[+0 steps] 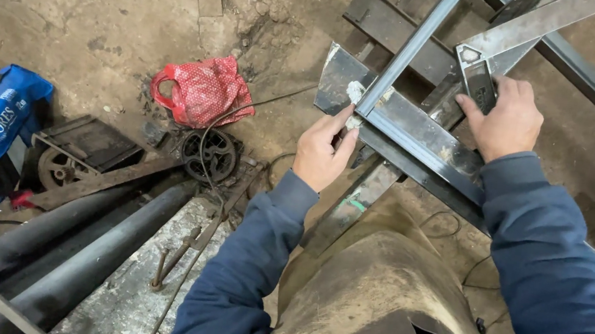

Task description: The person aligns metal bars on a frame using a try square and secures them with clamps. They repeatedly check alignment and adjust the clamps to hold the pieces in place.

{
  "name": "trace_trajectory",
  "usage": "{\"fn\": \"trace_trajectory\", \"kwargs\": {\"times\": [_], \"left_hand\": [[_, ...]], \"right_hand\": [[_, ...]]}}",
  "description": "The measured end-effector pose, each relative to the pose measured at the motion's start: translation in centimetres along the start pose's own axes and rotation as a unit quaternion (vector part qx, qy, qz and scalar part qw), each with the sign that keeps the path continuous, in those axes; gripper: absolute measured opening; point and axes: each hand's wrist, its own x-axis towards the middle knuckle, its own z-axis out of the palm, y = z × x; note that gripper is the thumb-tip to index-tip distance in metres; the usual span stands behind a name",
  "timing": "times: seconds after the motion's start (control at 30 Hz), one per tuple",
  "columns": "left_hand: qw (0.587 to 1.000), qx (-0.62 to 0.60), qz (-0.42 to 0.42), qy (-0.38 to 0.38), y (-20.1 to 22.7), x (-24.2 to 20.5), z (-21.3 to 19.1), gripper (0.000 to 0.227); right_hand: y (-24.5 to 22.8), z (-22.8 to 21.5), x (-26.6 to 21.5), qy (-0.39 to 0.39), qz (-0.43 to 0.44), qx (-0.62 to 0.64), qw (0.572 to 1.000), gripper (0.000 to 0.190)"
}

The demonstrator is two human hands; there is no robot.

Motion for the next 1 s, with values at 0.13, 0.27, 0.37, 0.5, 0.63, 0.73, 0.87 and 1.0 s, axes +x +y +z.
{"fn": "trace_trajectory", "kwargs": {"times": [0.13,0.27,0.37,0.5,0.63,0.73,0.87,1.0], "left_hand": [[1.0,-0.017,-0.025,-0.005,0.2,0.0,0.1,0.043],[0.998,-0.04,-0.042,-0.009,0.4,0.1,0.0,0.043],[0.999,-0.028,-0.043,-0.009,0.3,0.0,-0.1,0.044],[0.999,-0.025,-0.039,0.008,-0.2,-0.3,0.0,0.043],[0.999,-0.034,-0.034,0.009,-0.8,-0.4,0.4,0.043],[0.998,-0.05,-0.047,0.011,-1.4,-0.4,0.6,0.043],[0.995,-0.092,-0.042,0.018,-2.2,-0.5,0.8,0.041],[0.991,-0.125,-0.026,0.034,-2.1,-0.5,0.7,0.039]], "right_hand": [[-1.1,-0.8,0.8,-0.018,0.006,-0.006,1.0,0.057],[-1.5,-1.1,1.1,-0.019,0.01,-0.006,1.0,0.055],[-1.4,-1.4,0.9,-0.015,-0.014,0.004,1.0,0.053],[-3.7,-3.1,0.6,0.042,-0.073,-0.017,0.996,0.056],[-10.9,-5.3,-0.1,-0.055,-0.168,0.153,0.972,0.031],[-14.1,-4.7,-0.1,-0.101,-0.179,0.224,0.953,0.034],[-15.0,-3.1,0.3,-0.114,-0.177,0.206,0.956,0.028],[-14.7,-2.5,0.2,-0.12,-0.174,0.211,0.954,0.025]]}}
